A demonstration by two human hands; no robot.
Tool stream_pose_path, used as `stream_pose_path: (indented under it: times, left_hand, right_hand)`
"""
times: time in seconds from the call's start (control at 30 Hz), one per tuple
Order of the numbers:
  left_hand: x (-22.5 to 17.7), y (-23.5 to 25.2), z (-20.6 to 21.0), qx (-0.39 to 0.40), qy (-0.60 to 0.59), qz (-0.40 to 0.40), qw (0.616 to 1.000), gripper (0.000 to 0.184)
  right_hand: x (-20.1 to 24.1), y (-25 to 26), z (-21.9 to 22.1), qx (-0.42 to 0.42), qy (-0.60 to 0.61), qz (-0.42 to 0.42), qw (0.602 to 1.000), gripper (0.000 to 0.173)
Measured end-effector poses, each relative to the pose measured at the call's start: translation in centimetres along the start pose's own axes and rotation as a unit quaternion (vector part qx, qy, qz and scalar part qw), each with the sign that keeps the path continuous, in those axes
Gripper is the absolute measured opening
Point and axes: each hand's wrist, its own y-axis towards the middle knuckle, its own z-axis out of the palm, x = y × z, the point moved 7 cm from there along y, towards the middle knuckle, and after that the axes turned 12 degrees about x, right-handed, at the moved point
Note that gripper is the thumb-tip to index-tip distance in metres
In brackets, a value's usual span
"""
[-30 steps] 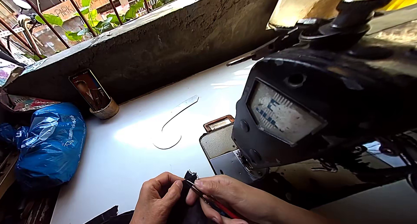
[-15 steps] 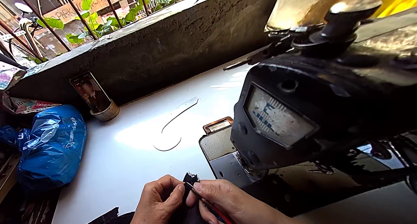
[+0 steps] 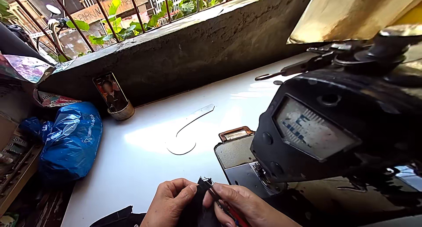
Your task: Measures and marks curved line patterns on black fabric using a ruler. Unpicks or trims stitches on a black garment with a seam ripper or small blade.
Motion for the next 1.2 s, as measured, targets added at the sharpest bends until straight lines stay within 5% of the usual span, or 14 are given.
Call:
stream_pose_path:
  times: [0.7, 1.2]
  left_hand:
    - [-1.3, -0.7, 0.5, -0.049, 0.145, 0.112, 0.982, 0.016]
    - [-1.2, -0.5, 0.8, 0.025, 0.118, 0.091, 0.988, 0.008]
  right_hand:
    - [0.4, -0.1, -0.1, 0.039, -0.051, 0.052, 0.997, 0.035]
    - [0.1, -0.2, 0.6, -0.020, -0.026, 0.002, 0.999, 0.033]
